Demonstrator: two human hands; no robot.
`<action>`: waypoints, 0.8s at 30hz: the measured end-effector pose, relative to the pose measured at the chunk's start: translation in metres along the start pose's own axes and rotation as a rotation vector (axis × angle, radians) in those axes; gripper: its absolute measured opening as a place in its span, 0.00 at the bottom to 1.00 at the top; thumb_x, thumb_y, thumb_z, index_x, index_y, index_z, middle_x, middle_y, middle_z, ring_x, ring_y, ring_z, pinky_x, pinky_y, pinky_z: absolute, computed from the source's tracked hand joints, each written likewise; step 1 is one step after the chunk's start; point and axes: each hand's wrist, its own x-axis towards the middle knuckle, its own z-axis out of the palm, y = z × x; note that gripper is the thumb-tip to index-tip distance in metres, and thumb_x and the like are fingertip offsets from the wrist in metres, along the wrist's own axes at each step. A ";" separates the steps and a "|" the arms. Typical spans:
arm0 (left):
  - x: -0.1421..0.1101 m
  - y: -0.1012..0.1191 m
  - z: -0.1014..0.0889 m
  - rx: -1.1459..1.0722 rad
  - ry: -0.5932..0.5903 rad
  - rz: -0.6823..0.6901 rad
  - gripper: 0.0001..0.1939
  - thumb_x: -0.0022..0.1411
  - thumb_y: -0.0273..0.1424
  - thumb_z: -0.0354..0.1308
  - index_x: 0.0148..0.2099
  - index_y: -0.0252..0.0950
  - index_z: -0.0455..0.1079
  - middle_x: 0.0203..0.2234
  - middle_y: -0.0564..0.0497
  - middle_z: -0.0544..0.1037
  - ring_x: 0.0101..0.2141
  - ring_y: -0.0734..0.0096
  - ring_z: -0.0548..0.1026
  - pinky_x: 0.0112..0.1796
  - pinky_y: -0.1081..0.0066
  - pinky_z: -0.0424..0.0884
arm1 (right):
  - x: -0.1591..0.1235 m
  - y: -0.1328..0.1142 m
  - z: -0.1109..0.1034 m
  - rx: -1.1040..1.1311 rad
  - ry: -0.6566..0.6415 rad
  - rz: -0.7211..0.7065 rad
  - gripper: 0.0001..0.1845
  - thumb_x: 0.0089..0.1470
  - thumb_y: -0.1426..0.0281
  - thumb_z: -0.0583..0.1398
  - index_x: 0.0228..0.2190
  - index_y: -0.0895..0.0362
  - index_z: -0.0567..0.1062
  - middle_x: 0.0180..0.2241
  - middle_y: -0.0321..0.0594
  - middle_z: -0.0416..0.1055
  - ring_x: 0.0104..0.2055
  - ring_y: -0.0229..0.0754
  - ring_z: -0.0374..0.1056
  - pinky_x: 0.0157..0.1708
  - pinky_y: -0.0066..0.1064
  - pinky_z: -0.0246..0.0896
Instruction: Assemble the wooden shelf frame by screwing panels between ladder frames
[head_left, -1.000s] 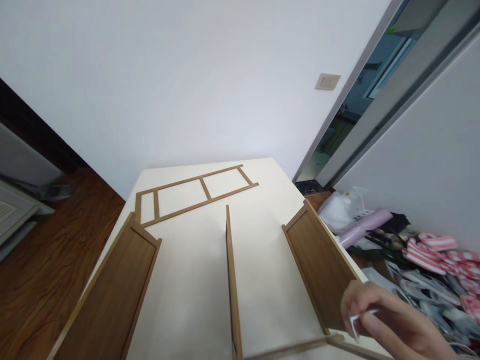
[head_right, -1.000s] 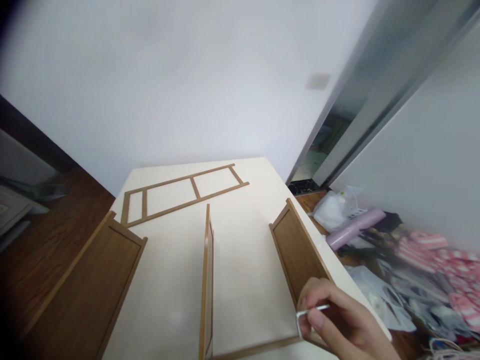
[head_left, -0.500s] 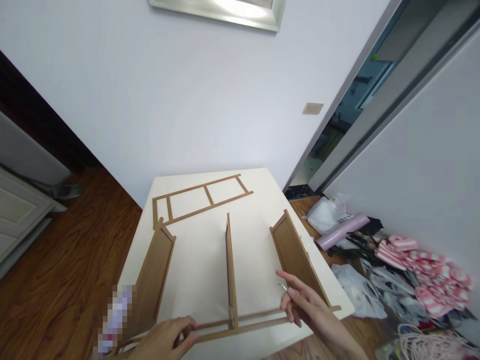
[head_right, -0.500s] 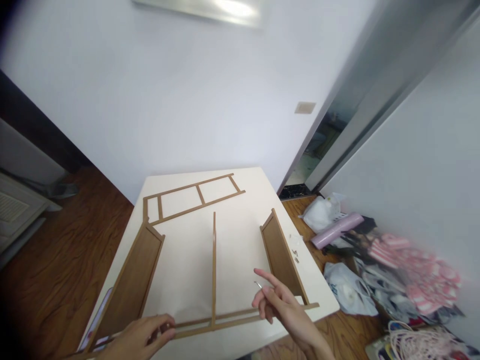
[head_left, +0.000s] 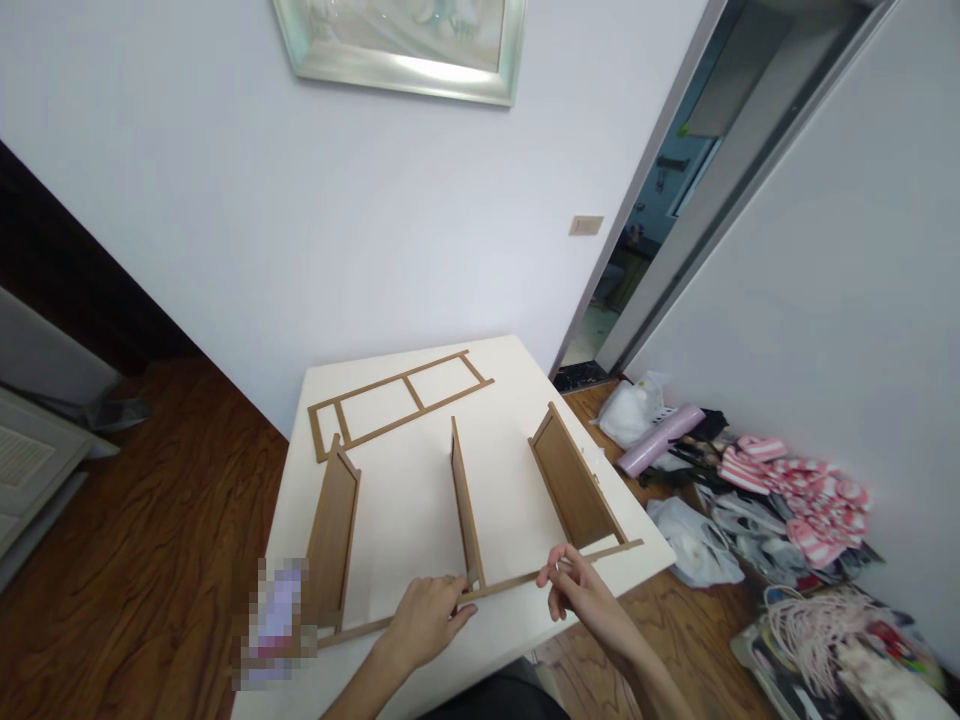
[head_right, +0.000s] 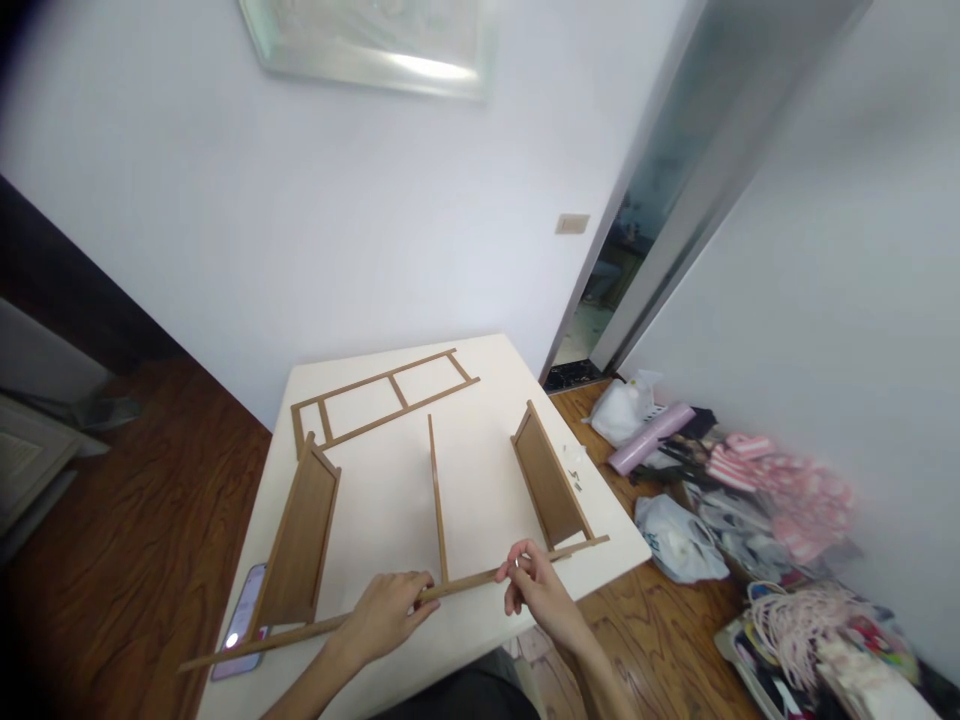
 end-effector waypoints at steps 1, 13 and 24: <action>0.003 0.005 0.001 0.016 0.011 -0.009 0.16 0.76 0.41 0.53 0.56 0.39 0.74 0.46 0.46 0.83 0.48 0.56 0.81 0.52 0.57 0.74 | 0.000 0.005 0.002 -0.012 0.034 -0.007 0.28 0.46 0.46 0.68 0.34 0.52 0.65 0.28 0.32 0.75 0.19 0.34 0.63 0.23 0.28 0.52; 0.016 0.034 0.005 0.151 0.049 -0.097 0.18 0.74 0.40 0.60 0.57 0.34 0.73 0.48 0.45 0.80 0.45 0.62 0.80 0.48 0.56 0.80 | -0.019 0.056 -0.020 -0.090 0.419 -0.034 0.21 0.42 0.49 0.62 0.28 0.53 0.71 0.25 0.34 0.69 0.19 0.35 0.58 0.21 0.29 0.48; 0.013 0.046 -0.033 0.194 0.134 -0.038 0.14 0.77 0.40 0.52 0.51 0.37 0.75 0.39 0.46 0.84 0.41 0.57 0.83 0.43 0.60 0.76 | -0.013 0.097 -0.035 -0.220 0.521 0.019 0.22 0.49 0.45 0.62 0.31 0.51 0.72 0.22 0.31 0.64 0.23 0.40 0.63 0.24 0.32 0.57</action>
